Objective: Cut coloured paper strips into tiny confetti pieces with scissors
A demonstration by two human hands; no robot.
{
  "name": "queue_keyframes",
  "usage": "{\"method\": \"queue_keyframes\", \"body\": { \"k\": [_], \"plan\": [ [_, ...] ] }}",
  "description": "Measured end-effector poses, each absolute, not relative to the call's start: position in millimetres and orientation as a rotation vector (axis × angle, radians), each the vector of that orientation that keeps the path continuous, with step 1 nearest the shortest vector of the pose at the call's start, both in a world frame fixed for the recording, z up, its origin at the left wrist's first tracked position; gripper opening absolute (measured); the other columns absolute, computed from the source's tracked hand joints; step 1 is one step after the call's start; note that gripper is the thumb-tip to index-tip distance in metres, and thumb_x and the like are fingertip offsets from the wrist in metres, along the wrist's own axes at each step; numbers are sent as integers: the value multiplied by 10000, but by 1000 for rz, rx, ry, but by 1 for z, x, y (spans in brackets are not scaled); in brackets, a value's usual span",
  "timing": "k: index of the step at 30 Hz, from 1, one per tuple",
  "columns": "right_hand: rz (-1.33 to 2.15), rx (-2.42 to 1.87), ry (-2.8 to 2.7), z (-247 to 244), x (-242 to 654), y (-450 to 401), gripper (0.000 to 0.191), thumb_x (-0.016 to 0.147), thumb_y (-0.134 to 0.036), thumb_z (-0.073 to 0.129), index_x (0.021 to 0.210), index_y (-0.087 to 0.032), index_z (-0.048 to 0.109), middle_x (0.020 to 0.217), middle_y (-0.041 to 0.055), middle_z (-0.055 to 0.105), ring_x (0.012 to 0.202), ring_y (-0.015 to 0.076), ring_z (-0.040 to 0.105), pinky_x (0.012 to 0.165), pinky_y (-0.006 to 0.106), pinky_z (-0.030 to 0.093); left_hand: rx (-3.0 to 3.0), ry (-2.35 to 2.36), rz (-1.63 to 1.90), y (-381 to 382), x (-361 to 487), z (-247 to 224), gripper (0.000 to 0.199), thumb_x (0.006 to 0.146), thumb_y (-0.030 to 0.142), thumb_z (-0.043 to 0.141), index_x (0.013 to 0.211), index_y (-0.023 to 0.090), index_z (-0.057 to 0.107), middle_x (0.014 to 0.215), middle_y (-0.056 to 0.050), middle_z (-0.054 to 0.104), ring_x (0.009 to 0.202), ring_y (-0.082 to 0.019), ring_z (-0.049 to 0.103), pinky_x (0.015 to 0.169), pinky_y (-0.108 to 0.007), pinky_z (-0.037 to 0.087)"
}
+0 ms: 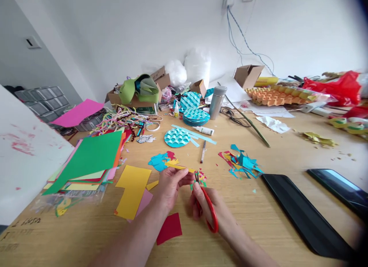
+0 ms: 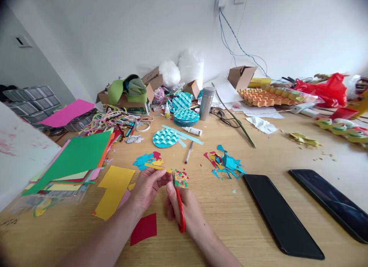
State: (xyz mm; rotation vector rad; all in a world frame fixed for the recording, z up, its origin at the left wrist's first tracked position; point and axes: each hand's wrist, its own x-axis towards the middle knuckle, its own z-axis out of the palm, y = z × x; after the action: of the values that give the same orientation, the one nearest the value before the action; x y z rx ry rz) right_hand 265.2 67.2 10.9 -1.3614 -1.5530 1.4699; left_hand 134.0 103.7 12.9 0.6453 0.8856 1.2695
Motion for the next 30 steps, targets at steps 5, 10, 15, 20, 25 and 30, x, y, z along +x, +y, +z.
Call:
{"method": "queue_keyframes", "body": {
  "k": [5, 10, 15, 20, 25, 30],
  "plan": [
    [1498, -1364, -1562, 13, 265, 79, 629, 862, -678, 336, 547, -167, 524, 395, 1, 510, 354, 99, 467, 389, 193, 332, 578, 892, 1305, 104, 136, 13, 160, 638, 240, 770, 700, 117, 688, 692, -70, 723, 627, -171, 675, 642, -277, 527],
    [1526, -1394, -1679, 28, 277, 96, 595, 847, -665, 395, 570, -160, 542, 392, -1, 530, 356, 111, 494, 387, 190, 346, 459, 905, 1405, 108, 135, 16, 195, 580, 212, 799, 686, 107, 673, 663, -63, 714, 653, -188, 686, 685, -296, 538],
    [1575, -1337, -1710, 22, 283, 100, 649, 861, -676, 335, 535, -158, 549, 382, 5, 536, 351, 94, 449, 394, 185, 335, 359, 944, 1381, 110, 143, 18, 202, 578, 201, 792, 696, 111, 655, 707, -83, 719, 671, -186, 685, 685, -288, 535],
    [1646, -1333, -1695, 26, 287, 105, 662, 848, -701, 315, 539, -166, 553, 376, 10, 537, 354, 102, 452, 390, 192, 339, 413, 1002, 1367, 116, 155, 21, 177, 612, 228, 763, 701, 107, 668, 715, -86, 714, 647, -169, 668, 659, -275, 519],
    [1695, -1317, -1662, 29, 291, 110, 658, 820, -736, 318, 567, -174, 549, 375, 10, 543, 351, 108, 463, 387, 199, 339, 459, 1042, 1415, 116, 165, 19, 206, 610, 288, 761, 692, 116, 683, 691, -78, 709, 628, -173, 659, 638, -279, 504],
    [1737, -1355, -1636, 20, 293, 106, 680, 813, -757, 280, 562, -174, 525, 371, 5, 521, 332, 98, 450, 376, 199, 333, 468, 1090, 1393, 109, 166, 15, 203, 611, 303, 760, 674, 127, 680, 702, -85, 716, 647, -192, 667, 646, -293, 511]
  ]
}}
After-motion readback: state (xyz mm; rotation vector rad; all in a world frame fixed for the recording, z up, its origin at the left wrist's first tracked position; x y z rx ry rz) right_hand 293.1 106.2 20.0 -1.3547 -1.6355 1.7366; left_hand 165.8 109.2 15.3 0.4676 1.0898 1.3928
